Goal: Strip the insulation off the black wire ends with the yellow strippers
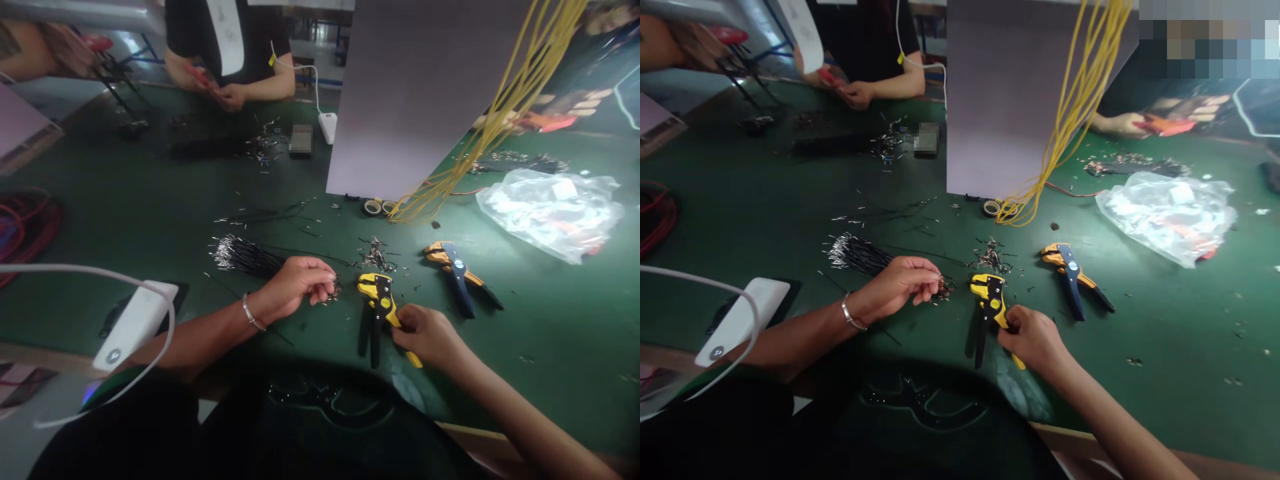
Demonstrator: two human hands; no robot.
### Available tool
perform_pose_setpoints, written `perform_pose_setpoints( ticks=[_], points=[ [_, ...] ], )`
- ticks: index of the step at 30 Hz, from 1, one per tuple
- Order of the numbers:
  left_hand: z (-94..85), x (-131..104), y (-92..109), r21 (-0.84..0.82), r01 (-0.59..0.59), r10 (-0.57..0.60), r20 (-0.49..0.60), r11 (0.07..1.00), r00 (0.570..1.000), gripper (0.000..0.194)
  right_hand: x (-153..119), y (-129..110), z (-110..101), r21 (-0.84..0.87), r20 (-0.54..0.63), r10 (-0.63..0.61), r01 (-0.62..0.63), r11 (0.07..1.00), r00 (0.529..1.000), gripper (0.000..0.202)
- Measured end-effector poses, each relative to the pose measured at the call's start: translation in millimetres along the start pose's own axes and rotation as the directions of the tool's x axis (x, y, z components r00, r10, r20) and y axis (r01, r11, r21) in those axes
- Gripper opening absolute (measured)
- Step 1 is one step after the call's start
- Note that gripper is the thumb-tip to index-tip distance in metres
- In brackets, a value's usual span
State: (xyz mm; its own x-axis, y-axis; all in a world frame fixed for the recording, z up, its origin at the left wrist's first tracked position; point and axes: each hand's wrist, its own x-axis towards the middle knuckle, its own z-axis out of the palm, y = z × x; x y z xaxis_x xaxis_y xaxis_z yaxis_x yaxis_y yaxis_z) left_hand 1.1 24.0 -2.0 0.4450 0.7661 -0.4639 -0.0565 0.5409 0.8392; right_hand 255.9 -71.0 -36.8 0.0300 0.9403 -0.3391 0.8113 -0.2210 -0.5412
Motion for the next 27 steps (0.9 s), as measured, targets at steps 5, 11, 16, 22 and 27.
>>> perform_pose_setpoints(
  ticks=[5, 11, 16, 22, 27],
  points=[
    [0.9, -2, 1, 0.007, 0.012, -0.011, -0.027, 1.000, 1.000, 0.007, -2, -10, -3, 0.613, 0.319, 0.147, -0.322, 0.722, 0.936, 0.016],
    [4.1, -5, 2, 0.045, 0.033, -0.032, -0.019, 0.998, 0.999, 0.007, -3, -25, -2, 0.749, 0.517, 0.056, -0.484, 0.452, 0.854, 0.022],
    [6.1, -11, 3, 0.040, 0.015, -0.016, 0.029, 0.999, 0.999, 0.011, 2, -35, 6, 0.836, 0.291, 0.051, -0.280, 0.472, 0.955, 0.016],
    [4.8, -14, 4, -0.039, -0.019, 0.021, 0.056, 0.999, 0.998, 0.014, 10, -46, 0, 0.666, -0.211, -0.073, 0.198, 0.719, 0.975, 0.007],
    [2.9, -16, 7, -0.056, -0.027, 0.032, 0.082, 0.998, 0.996, 0.016, 11, -54, 7, 0.294, -0.436, -0.151, 0.299, 0.908, 0.887, 0.009]
  ],
)
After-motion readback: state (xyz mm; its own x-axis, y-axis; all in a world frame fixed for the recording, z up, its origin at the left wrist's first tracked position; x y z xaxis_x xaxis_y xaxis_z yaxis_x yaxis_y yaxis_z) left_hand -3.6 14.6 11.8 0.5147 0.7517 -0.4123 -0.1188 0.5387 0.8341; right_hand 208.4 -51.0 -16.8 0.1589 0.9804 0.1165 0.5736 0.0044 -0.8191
